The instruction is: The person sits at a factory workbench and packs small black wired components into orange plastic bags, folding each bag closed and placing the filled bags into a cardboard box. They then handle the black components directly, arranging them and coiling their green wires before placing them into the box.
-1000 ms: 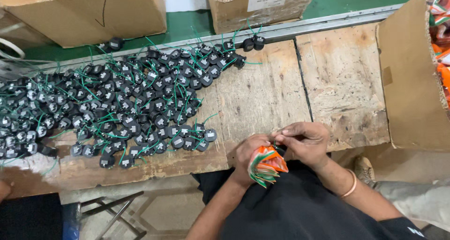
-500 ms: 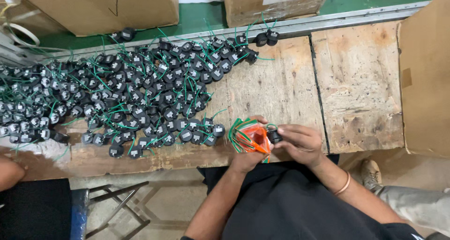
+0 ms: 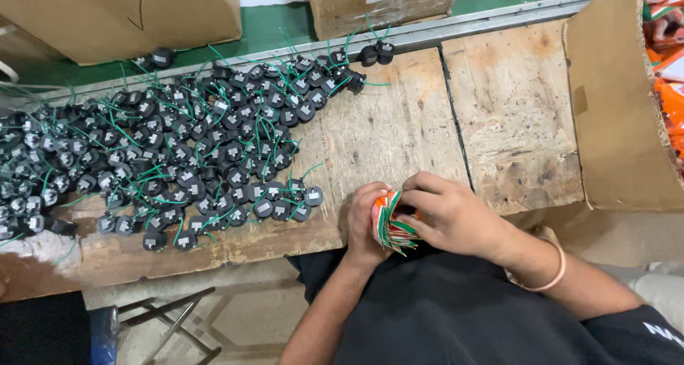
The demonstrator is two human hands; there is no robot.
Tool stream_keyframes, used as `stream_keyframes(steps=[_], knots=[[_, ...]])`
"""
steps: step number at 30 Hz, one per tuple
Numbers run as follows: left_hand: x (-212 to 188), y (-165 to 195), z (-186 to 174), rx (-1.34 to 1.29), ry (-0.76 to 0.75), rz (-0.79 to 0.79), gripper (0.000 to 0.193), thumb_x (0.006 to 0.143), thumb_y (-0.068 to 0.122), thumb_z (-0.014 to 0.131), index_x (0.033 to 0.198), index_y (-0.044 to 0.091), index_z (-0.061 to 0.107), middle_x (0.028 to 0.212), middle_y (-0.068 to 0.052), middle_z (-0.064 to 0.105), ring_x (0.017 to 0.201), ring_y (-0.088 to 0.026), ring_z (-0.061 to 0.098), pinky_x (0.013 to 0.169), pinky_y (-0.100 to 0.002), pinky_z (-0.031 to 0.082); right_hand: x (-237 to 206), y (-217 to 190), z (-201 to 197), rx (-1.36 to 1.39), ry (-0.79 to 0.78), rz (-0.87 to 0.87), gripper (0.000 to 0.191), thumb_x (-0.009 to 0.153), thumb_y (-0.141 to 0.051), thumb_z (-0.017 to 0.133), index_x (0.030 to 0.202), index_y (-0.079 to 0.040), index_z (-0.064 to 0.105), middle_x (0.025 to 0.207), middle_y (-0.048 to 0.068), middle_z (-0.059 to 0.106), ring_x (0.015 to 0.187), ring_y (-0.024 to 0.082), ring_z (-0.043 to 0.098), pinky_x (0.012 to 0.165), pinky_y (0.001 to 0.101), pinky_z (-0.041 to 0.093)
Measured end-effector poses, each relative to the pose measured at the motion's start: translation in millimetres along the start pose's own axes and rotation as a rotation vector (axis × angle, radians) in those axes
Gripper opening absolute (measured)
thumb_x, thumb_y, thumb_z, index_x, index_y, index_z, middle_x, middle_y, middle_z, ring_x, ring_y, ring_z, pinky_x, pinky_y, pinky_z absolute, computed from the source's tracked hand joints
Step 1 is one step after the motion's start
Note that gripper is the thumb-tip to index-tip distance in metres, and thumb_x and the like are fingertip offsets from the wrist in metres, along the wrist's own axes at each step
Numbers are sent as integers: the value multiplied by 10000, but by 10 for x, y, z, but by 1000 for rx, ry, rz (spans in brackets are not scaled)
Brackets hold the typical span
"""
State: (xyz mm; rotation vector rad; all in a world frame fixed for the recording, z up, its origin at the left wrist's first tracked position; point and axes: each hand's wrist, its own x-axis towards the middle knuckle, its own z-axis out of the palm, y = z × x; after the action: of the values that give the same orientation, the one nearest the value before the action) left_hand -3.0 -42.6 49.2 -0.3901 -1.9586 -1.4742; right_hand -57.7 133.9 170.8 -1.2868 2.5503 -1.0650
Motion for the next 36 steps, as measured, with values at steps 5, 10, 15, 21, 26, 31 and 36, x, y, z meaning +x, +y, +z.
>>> stream_keyframes(steps=[5, 10, 15, 21, 26, 31, 36], knots=[[-178, -219, 111, -115, 3, -187, 612, 789, 120, 857, 1281, 62, 498, 1208, -128, 627, 1120, -265, 664, 966, -361, 560, 17, 156, 191, -190, 137, -176, 350, 767, -349, 784, 1034, -123, 764, 1212, 188, 656, 1098, 395, 614, 882, 503, 488], [-301, -375, 33, -680, -356, -648, 461, 855, 14, 777, 1250, 41, 541, 1126, -66, 658, 1052, -165, 651, 899, -323, 565, -157, 266, -182, -49, -127, -304, 369, 807, -350, 748, 1001, -36, 730, 1269, 203, 629, 1185, 375, 580, 1002, 518, 454], [-264, -295, -20, -875, -377, -693, 476, 836, -46, 759, 1248, 21, 530, 1144, -101, 593, 982, -190, 630, 853, -360, 559, -274, 105, -1355, -64, -344, -313, 107, 828, -154, 726, 874, -58, 715, 1074, 106, 672, 983, 335, 639, 905, 478, 504], [-157, -203, 66, -826, -261, -555, 644, 823, -2, 708, 1403, 59, 436, 1282, -120, 544, 1291, -272, 551, 1043, -505, 555, -900, 1067, -2874, -317, 688, 209, 156, 1031, -111, 570, 1047, -16, 692, 976, 148, 660, 901, 257, 628, 789, 348, 489], [-143, -159, 76, -761, -232, -518, 699, 822, -22, 687, 1460, 48, 410, 1365, -127, 522, 1405, -314, 483, 1131, -559, 485, -1021, 1929, -3263, -1201, 100, 807, 364, 1095, -362, 620, 944, -83, 800, 761, 161, 715, 748, 383, 675, 743, 540, 508], [-153, -183, 117, -740, -204, -488, 705, 835, -28, 687, 1470, 59, 391, 1370, -122, 497, 1417, -310, 458, 1164, -563, 461, -1240, 1678, -3057, -1118, 524, 433, 202, 996, -202, 674, 1127, -57, 727, 1117, 160, 645, 1099, 328, 595, 953, 481, 493], [-163, -235, 191, -732, -93, -564, 628, 854, 1, 685, 1437, 23, 454, 1394, -137, 528, 1375, -312, 516, 1095, -545, 519, -960, 580, -1912, -553, 485, 110, 344, 820, -105, 814, 1153, -72, 735, 1244, 114, 647, 1139, 313, 618, 1021, 427, 477]])
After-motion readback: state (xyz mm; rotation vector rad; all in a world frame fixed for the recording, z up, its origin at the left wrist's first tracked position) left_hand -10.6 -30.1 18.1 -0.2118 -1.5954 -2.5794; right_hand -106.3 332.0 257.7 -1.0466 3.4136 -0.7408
